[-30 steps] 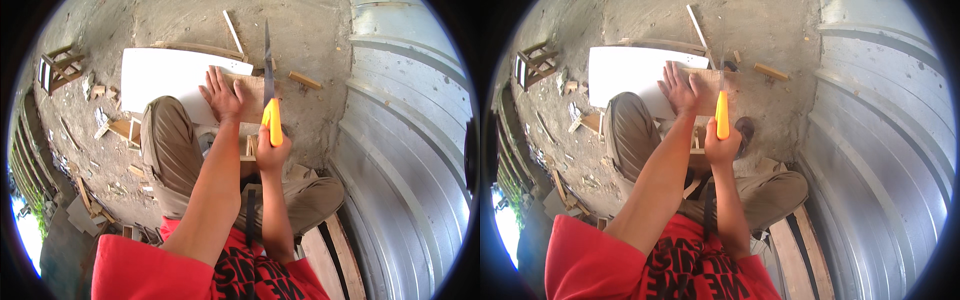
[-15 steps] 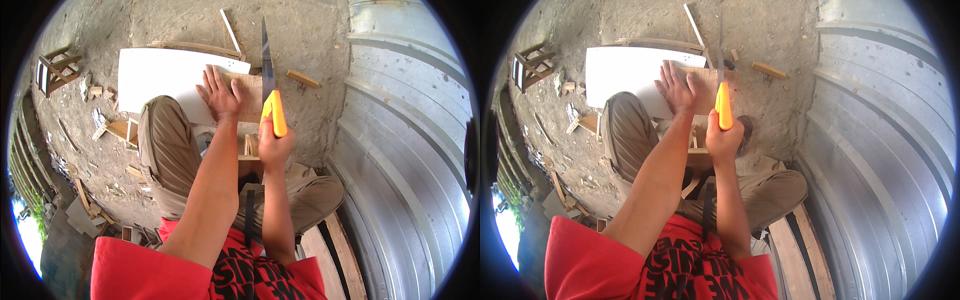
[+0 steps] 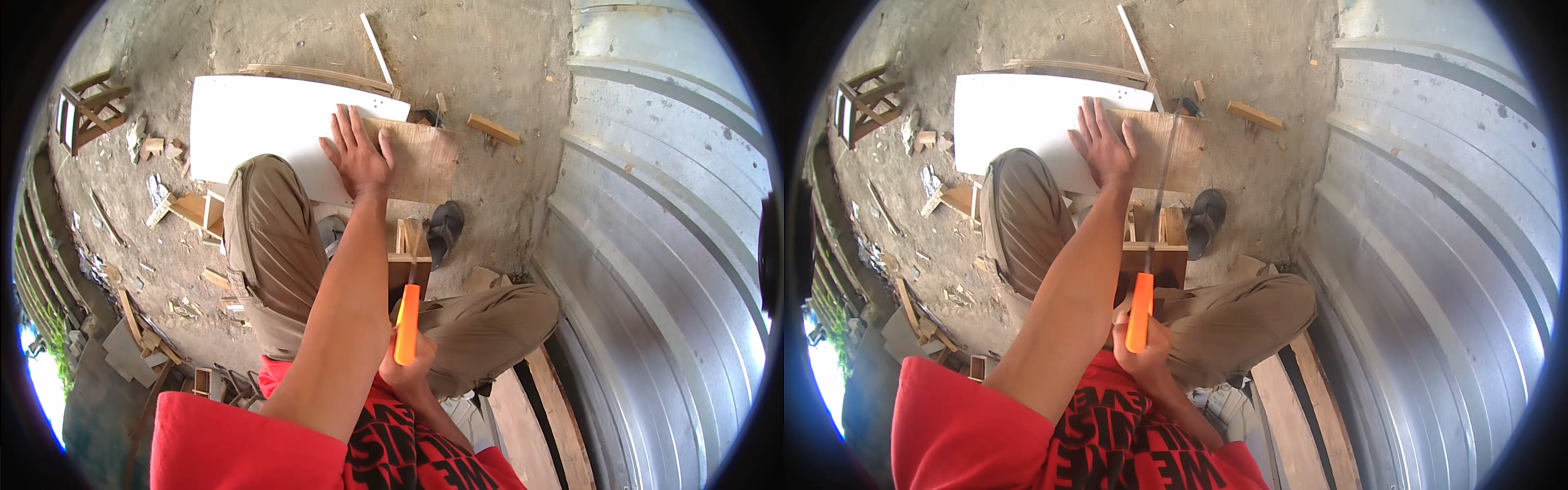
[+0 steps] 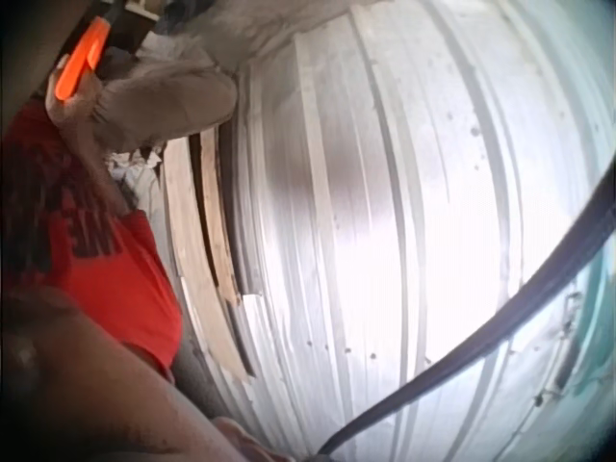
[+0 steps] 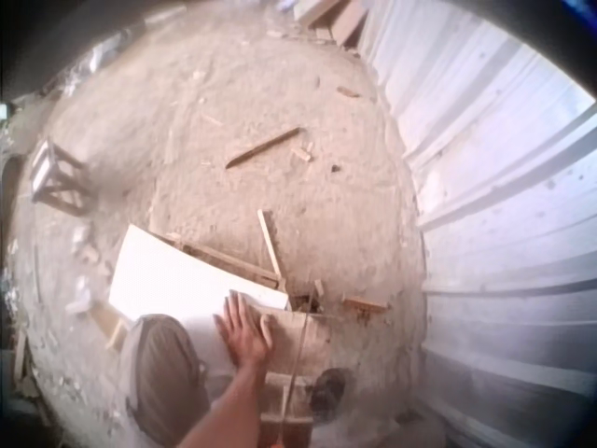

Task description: The person assembles a small wooden box by fitting pieces together, then uses a hand saw to cut a rectangular piece of wood. After cutting, the person fits the new piece into the box structure.

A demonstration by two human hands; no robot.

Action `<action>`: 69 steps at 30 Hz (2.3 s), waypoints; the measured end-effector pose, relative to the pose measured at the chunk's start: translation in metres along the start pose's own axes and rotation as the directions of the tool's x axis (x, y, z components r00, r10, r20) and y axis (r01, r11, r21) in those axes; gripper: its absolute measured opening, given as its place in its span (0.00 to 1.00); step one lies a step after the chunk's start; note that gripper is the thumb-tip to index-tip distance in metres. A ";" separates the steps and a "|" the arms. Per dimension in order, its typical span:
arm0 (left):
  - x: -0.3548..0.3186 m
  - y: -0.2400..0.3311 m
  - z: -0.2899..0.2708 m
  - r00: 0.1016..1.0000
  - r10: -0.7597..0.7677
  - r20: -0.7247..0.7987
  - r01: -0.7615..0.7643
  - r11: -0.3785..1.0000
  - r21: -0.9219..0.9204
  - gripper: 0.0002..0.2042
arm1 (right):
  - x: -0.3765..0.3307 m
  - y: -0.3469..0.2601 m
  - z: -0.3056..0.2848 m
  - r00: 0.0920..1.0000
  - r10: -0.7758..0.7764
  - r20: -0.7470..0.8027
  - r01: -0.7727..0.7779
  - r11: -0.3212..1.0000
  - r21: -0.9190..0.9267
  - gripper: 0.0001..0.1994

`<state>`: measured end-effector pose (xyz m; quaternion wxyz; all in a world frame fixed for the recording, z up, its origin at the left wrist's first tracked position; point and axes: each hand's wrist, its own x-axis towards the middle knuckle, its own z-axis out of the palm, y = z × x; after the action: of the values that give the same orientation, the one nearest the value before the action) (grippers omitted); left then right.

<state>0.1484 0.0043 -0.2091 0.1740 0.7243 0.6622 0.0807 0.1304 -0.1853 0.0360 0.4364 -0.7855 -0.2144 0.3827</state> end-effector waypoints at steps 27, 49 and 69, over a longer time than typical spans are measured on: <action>0.000 -0.003 0.004 0.999 0.011 -0.031 -0.011 1.000 -0.020 0.33 | -0.002 -0.014 -0.029 0.994 0.110 0.003 -0.109 0.990 -0.085 0.08; 0.005 -0.003 0.002 1.000 0.000 -0.005 0.000 1.000 0.025 0.33 | 0.120 0.007 0.002 0.976 -0.037 -0.213 0.023 0.998 -0.064 0.09; 0.000 0.000 0.001 1.000 0.001 0.025 -0.001 1.000 -0.001 0.35 | 0.156 0.010 0.029 0.980 -0.096 -0.177 0.074 0.989 -0.128 0.10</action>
<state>0.1488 0.0043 -0.2098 0.1826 0.7254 0.6597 0.0722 0.2036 -0.0710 -0.0465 0.4216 -0.8325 -0.2298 0.2765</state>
